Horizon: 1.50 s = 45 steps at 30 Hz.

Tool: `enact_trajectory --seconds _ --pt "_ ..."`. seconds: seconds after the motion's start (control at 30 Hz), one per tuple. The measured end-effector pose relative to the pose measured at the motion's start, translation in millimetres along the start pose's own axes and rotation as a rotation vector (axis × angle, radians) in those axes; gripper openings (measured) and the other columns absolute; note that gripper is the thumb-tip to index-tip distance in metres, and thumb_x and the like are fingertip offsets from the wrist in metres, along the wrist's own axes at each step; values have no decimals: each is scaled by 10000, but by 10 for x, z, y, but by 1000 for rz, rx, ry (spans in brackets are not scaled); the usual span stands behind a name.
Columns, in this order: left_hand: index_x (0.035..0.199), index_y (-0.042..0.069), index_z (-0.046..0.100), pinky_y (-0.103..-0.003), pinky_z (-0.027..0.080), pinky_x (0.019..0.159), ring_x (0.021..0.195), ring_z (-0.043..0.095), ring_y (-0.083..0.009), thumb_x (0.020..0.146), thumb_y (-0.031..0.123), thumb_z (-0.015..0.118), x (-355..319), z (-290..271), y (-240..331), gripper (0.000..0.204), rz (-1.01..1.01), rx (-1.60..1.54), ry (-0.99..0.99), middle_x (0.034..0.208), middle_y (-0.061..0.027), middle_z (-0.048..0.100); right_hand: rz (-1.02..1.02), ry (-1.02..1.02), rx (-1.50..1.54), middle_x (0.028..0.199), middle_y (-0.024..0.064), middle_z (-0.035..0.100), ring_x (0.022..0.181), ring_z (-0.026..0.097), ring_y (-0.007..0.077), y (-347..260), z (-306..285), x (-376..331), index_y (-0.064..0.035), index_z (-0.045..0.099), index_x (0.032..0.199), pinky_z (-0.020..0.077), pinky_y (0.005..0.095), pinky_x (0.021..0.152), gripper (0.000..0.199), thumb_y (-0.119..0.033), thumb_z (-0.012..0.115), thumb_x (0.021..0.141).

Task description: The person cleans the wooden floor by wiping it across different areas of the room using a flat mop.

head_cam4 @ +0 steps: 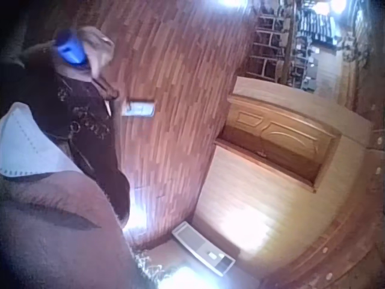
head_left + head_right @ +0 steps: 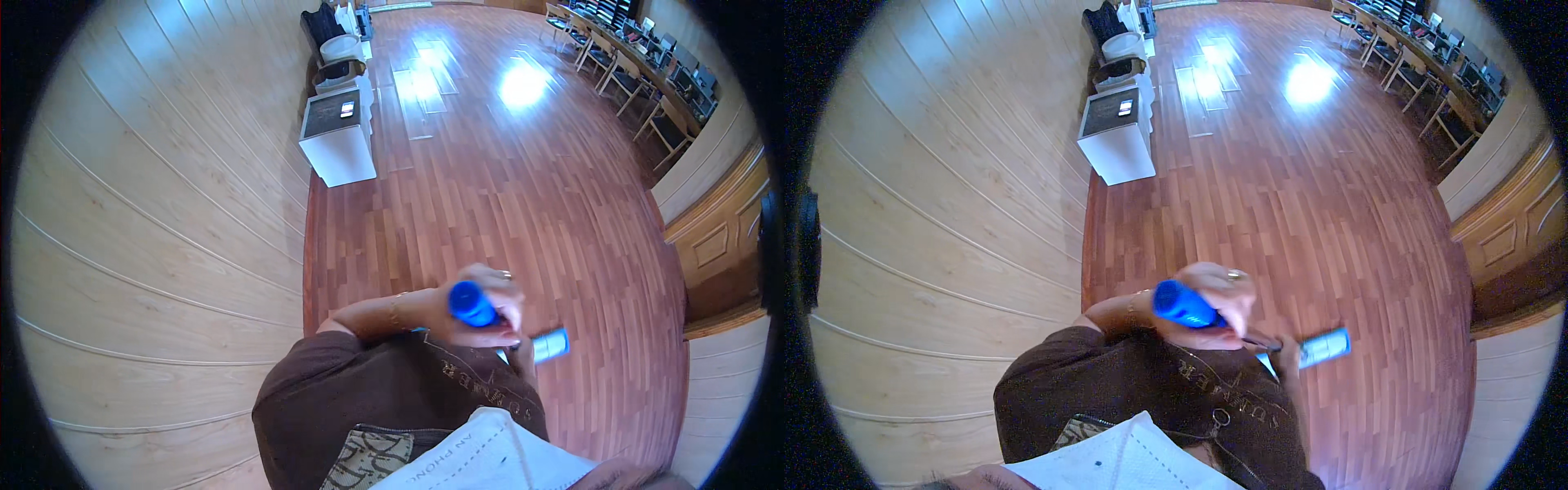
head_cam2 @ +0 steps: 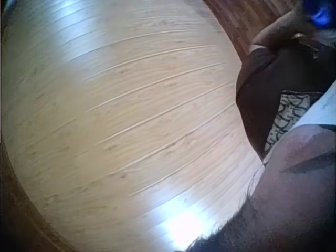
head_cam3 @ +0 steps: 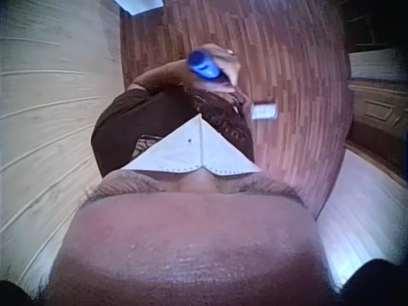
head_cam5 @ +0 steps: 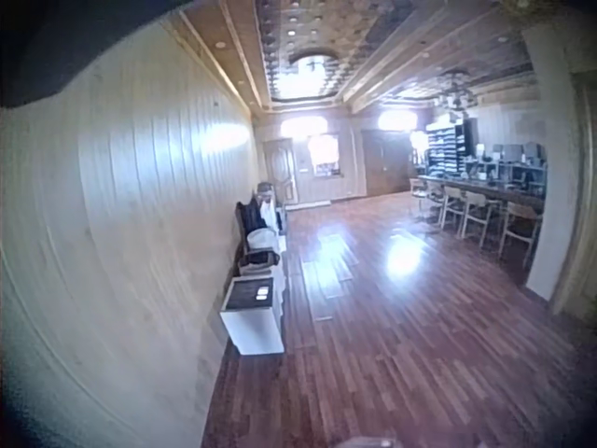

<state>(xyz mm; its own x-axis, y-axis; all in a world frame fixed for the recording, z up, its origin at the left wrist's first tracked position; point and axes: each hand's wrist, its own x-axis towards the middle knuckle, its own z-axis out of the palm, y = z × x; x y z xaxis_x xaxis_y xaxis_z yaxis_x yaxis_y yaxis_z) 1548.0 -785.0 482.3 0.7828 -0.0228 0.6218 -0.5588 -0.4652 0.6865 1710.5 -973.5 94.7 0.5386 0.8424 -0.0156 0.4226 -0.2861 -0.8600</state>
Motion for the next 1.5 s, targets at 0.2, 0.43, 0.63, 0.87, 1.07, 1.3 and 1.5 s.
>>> enact_trajectory --seconds 0.2,0.43,0.63,0.87,1.07,1.3,1.5 --pt "798 108 639 -376 482 709 653 620 -255 679 109 757 -372 -215 450 168 -54 222 226 713 -43 630 -258 -326 201 781 112 601 737 588 206 -1359 195 741 -21 577 894 471 333 663 292 -78 712 641" --pt "951 75 650 -413 475 700 659 641 -230 717 320 805 -582 -402 894 372 -12 261 94 702 -45 624 -569 -569 248 615 113 497 590 497 191 -1809 934 1014 -34 522 718 387 360 538 262 -178 723 804" --pt "740 77 549 -387 478 689 664 615 -229 776 277 766 -566 -326 1158 298 32 322 -127 718 -39 565 -685 -666 199 578 153 515 552 551 308 -2074 1156 977 -33 556 660 397 408 508 283 -218 734 780" --pt "734 78 550 -393 474 652 662 645 -230 718 273 816 -577 -469 877 330 29 185 -32 709 -46 599 -614 -514 80 586 161 563 571 574 369 -1710 1021 1088 -64 614 658 435 422 516 256 -266 726 768" --pt "764 96 559 -333 450 601 659 657 -201 692 269 845 -196 -590 183 343 129 7 -99 720 -43 608 -525 -430 -126 753 109 649 770 637 344 -1554 388 1389 -154 631 741 503 463 693 123 -175 619 621" --pt "724 119 545 -364 420 648 628 648 -202 653 245 845 702 273 -944 333 105 -229 90 694 -36 606 -143 -164 -129 776 116 660 767 639 348 -455 -815 1455 -157 643 728 502 479 721 98 -155 616 634" --pt "746 121 550 -454 447 810 772 672 -230 720 252 803 1496 947 -1864 287 141 -169 -452 765 -32 616 28 112 -177 738 115 655 740 629 360 754 -1824 1269 -153 619 725 495 483 681 80 -141 594 650"
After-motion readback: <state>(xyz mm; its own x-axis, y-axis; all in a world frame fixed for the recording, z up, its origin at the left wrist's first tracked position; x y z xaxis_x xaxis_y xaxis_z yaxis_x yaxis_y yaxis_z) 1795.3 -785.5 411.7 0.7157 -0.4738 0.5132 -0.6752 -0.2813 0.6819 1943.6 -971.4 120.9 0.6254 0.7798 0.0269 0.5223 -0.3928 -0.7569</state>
